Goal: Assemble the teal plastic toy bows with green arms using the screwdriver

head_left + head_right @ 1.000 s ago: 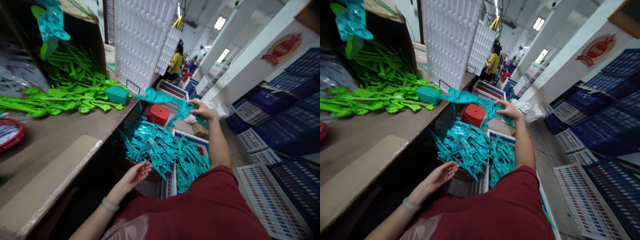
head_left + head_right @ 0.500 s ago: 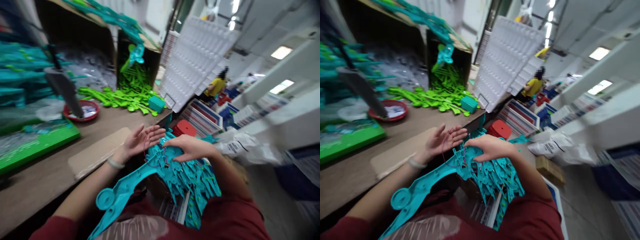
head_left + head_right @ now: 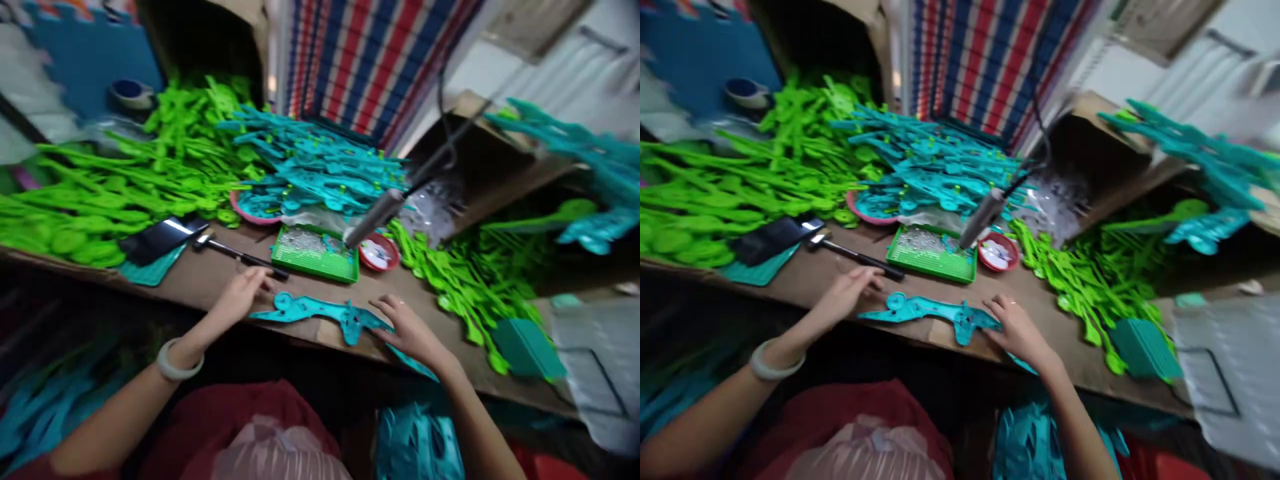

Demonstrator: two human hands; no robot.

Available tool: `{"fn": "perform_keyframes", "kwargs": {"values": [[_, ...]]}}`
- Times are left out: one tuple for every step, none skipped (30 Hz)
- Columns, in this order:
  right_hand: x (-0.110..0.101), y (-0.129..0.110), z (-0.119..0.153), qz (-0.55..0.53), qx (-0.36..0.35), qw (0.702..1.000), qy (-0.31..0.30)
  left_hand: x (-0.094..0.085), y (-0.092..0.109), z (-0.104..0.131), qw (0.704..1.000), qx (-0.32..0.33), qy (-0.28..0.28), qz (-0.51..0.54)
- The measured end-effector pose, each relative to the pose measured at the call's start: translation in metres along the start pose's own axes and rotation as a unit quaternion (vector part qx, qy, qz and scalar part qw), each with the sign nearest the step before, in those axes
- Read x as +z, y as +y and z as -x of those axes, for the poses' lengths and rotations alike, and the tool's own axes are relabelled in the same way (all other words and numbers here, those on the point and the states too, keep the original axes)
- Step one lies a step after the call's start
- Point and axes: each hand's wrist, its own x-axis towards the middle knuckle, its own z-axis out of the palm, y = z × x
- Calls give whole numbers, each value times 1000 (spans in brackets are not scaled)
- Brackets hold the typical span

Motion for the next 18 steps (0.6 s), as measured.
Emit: {"fn": "perform_keyframes", "kwargs": {"values": [[0, -15, -12, 34, -32, 998, 50, 0, -1, 10, 999, -8, -30, -32], [1, -34, -21, 54, -71, 991, 104, 3, 0, 19, 996, -18, -70, -60], [4, -54, -30, 58, -123, 979, 153, 8, 1, 26, 990, -29, -113, -84], [9, -75, -37, 52, -179, 965, 182, 16, 3, 32, 981, -39, -159, -103], [16, -93, -44, 51, -236, 951, 192, 24, 5, 35, 971, -49, -203, -116], [25, -109, -50, 47, -279, 938, 199, 31, 6, 35, 961, -57, -239, -127], [35, -119, -56, 34, -304, 929, 206, 37, 7, 33, 951, -64, -269, -138], [46, -126, -62, 15, -314, 925, 212, 42, 8, 29, 942, -70, -294, -148], [56, -128, -67, -9, -315, 924, 218, 44, 9, 24, 932, -75, -318, -158], [67, -126, -73, -32, -315, 922, 220, 44, 11, 20, 923, -77, -337, -169], [76, -122, -78, -47, -317, 923, 215, 42, 13, 16, 915, -77, -351, -183], [85, -116, -82, -55, -321, 923, 206, 39, 16, 14, 909, -75, -359, -200], [92, -110, -86, -59, -325, 923, 200, 35, 19, 15, 904, -71, -359, -219], [98, -104, -89, -64, -322, 922, 207, 30, 22, 19, 903, -68, -348, -241], [102, -98, -91, -75, -306, 923, 221, 25, 24, 24, 905, -58, -324, -270], [104, -92, -93, -92, -272, 927, 241, 21, 23, 31, 904, -32, -291, -311], [103, -88, -95, -118, -221, 931, 266, 16, 21, 39, 896, 12, -259, -362], [100, -84, -97, -152, -155, 933, 286, 12, 17, 47, 875, 74, -230, -419]]}}
